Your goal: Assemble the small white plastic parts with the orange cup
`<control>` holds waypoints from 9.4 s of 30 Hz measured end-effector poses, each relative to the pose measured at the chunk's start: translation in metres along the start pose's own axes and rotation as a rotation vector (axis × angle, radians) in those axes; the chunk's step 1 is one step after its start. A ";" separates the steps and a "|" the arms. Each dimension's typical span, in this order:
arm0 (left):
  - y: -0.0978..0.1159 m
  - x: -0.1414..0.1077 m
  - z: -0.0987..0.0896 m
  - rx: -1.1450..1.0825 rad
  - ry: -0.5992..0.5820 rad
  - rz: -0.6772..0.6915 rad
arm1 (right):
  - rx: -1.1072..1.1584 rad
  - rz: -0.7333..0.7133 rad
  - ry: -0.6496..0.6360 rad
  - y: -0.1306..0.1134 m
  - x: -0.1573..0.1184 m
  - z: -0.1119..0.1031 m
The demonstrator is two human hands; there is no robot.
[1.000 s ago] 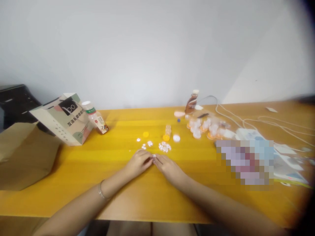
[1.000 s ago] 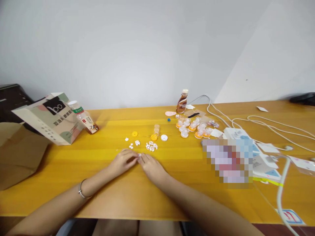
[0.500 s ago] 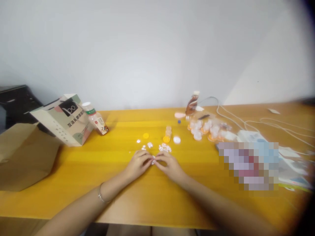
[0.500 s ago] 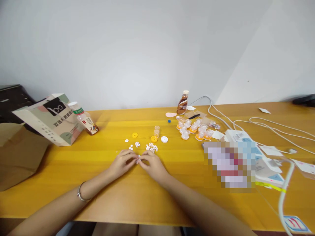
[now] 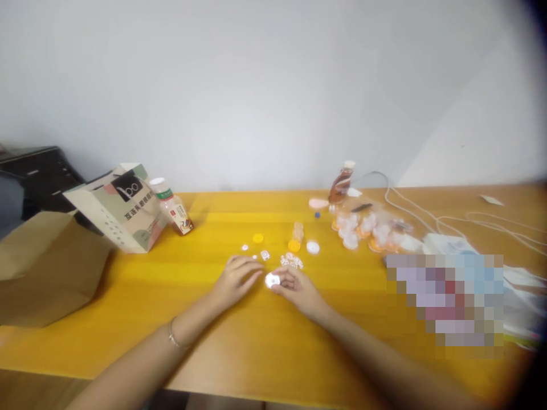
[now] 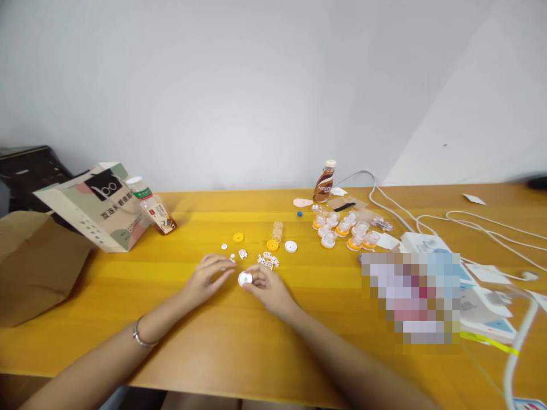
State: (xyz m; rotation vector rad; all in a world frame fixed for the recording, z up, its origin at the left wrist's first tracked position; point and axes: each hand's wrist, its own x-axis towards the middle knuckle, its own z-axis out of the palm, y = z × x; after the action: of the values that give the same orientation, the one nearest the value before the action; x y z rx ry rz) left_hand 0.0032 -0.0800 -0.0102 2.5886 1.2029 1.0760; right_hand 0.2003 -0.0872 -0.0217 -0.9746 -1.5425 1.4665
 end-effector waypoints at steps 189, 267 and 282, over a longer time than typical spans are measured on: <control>0.015 0.008 -0.007 -0.158 -0.160 0.182 | 0.190 0.022 -0.070 -0.010 -0.009 0.001; 0.007 0.004 -0.010 0.173 -0.311 0.388 | 0.144 0.079 -0.050 -0.013 -0.011 0.005; 0.015 0.006 -0.002 -0.343 -0.203 -0.068 | 0.239 0.074 -0.040 -0.016 -0.012 0.005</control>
State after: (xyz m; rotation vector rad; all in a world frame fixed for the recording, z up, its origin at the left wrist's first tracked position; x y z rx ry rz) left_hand 0.0138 -0.0866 -0.0005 2.3118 0.9577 0.8900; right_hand 0.2006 -0.1005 -0.0066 -0.8722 -1.3334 1.6878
